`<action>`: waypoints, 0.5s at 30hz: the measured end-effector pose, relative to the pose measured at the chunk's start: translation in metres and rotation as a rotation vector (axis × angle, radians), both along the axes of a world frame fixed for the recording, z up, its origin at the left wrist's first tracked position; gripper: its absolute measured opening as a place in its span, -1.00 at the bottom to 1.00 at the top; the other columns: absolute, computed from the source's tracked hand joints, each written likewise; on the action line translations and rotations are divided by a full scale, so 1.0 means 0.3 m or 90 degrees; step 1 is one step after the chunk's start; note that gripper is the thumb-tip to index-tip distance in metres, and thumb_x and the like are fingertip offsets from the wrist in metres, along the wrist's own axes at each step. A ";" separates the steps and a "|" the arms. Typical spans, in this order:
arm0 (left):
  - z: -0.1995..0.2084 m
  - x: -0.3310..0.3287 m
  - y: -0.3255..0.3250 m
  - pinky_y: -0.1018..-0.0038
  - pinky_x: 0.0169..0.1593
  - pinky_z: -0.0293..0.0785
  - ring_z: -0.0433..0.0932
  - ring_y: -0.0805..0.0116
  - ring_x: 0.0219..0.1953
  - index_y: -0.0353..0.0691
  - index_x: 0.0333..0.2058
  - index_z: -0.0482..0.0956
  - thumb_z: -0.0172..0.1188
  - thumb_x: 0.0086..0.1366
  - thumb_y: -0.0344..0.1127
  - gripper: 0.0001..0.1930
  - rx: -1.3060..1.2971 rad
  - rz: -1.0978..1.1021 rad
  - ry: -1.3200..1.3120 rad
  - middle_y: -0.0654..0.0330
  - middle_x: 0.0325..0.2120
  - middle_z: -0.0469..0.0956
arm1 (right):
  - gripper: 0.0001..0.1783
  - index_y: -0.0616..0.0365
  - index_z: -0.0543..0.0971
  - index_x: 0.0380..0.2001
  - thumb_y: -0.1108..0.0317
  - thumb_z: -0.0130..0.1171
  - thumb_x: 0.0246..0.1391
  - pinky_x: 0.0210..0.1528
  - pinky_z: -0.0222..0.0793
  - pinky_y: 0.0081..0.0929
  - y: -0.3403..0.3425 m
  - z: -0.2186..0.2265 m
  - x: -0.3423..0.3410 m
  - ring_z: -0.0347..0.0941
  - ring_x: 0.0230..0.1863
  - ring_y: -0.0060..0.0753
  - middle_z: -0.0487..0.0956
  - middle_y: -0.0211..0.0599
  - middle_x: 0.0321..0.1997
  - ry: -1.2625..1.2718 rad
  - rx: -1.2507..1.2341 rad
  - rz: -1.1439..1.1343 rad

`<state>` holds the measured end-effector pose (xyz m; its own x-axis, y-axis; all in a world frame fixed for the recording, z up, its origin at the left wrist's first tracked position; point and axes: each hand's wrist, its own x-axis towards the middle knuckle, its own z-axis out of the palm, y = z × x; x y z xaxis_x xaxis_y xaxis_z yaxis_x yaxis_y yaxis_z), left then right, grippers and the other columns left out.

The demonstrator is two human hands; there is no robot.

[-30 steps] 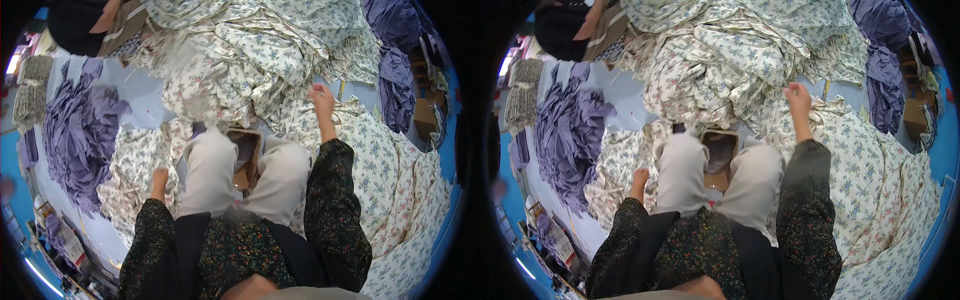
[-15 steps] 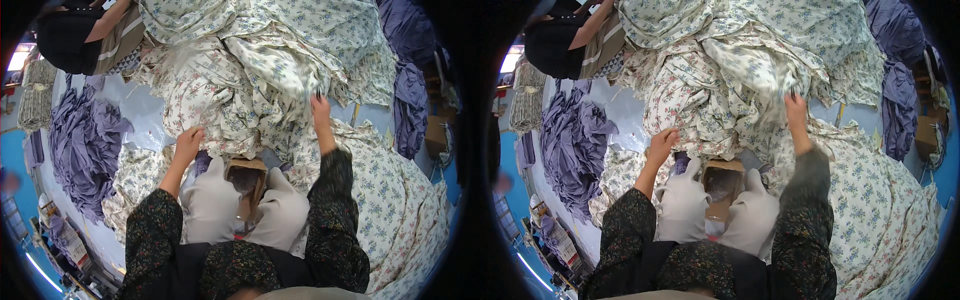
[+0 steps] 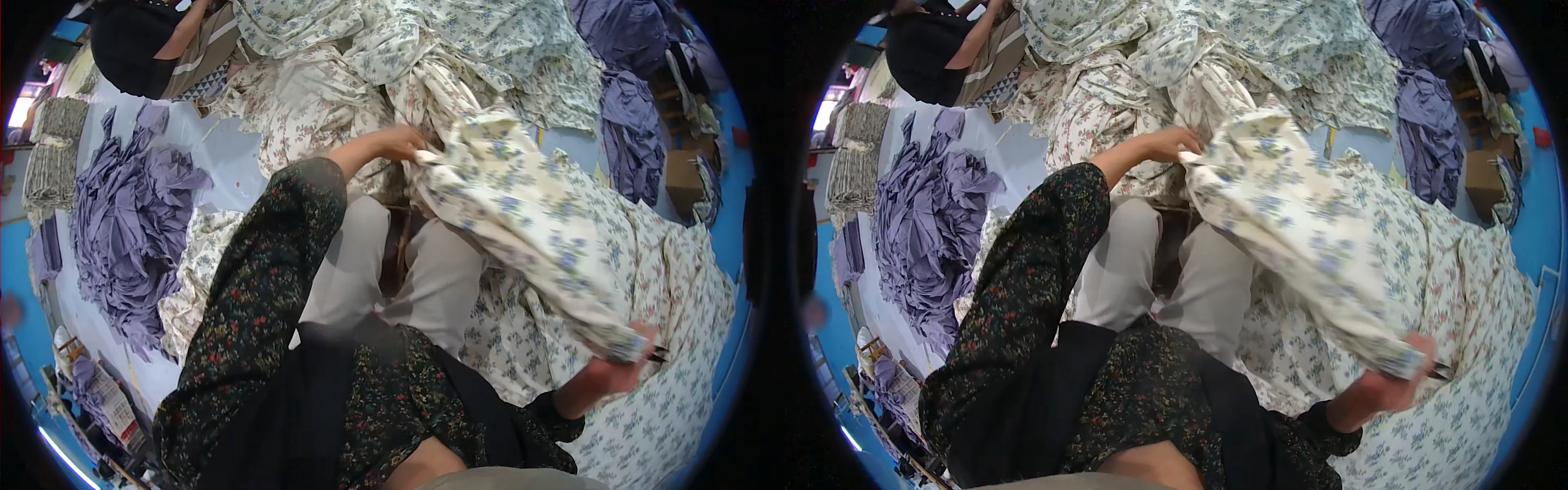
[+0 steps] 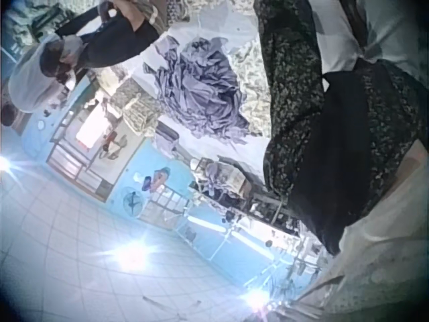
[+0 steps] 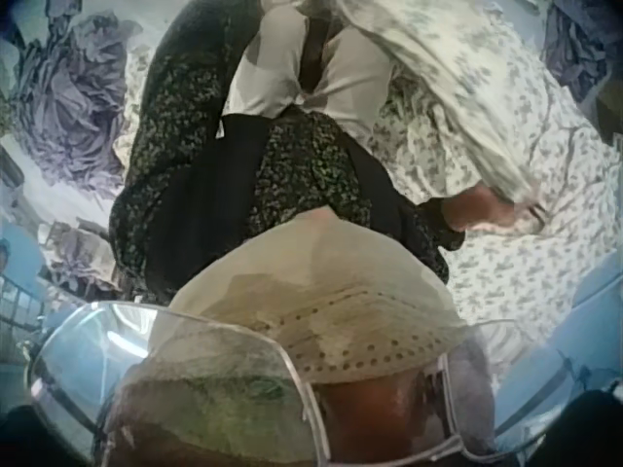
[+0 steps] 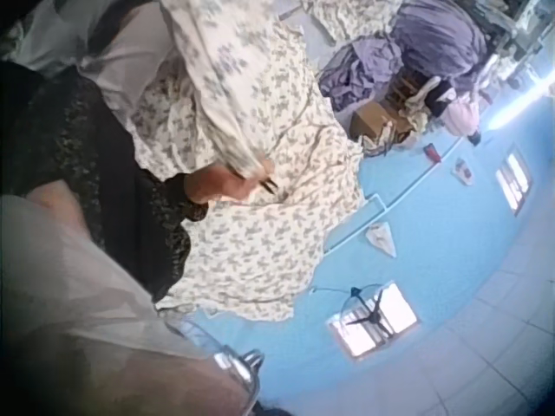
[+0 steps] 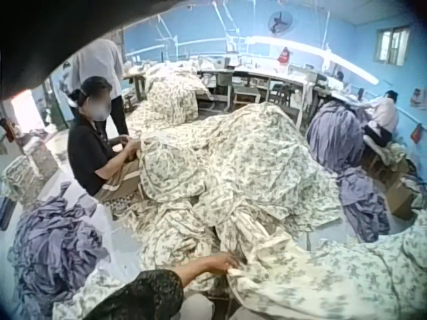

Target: Trimming excess threads and cleaning edges of fabric pieces using small shears.

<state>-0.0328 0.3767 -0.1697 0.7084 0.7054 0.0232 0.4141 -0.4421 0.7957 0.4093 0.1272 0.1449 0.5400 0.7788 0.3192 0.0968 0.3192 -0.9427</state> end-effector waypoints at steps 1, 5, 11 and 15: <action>-0.034 -0.003 -0.054 0.31 -0.17 0.42 0.56 0.23 -0.27 -0.21 -0.24 0.66 0.29 0.07 -0.18 -0.69 -0.132 -0.014 0.043 0.10 -0.35 0.63 | -0.56 0.39 0.46 -0.01 0.19 -0.06 0.29 0.18 0.27 -0.14 0.021 0.089 -0.028 0.40 0.05 -0.17 0.49 -0.07 0.02 0.161 -0.009 -0.228; 0.246 0.344 -0.251 0.32 -0.07 0.42 0.55 0.30 -0.25 -0.22 -0.12 0.62 0.10 0.30 -0.05 -0.63 -0.247 0.029 -0.087 0.09 -0.35 0.64 | -0.52 0.35 0.38 0.15 0.33 0.09 0.21 0.16 0.35 0.06 -0.003 0.266 0.171 0.43 0.11 -0.06 0.43 -0.04 0.20 0.003 0.110 -0.240; 1.048 -0.136 -0.067 0.17 0.08 0.39 0.46 0.15 0.02 -0.21 0.09 0.46 -0.05 0.39 -0.08 -0.57 -0.058 0.301 -0.088 0.04 0.08 0.42 | -0.60 0.18 0.48 0.08 0.26 0.10 0.22 0.14 0.28 0.19 0.434 0.473 0.380 0.37 0.15 0.01 0.49 -0.05 0.10 0.216 0.113 -0.038; 1.421 -0.711 -0.125 -0.01 0.04 0.33 0.34 0.11 0.10 -0.12 0.09 0.45 0.12 0.26 0.05 -0.48 -0.073 0.679 -0.317 0.07 0.17 0.29 | -0.66 0.24 0.48 0.04 0.34 0.04 0.24 0.08 0.30 -0.01 0.849 0.356 0.211 0.35 0.05 0.00 0.42 -0.11 0.14 0.228 0.039 0.032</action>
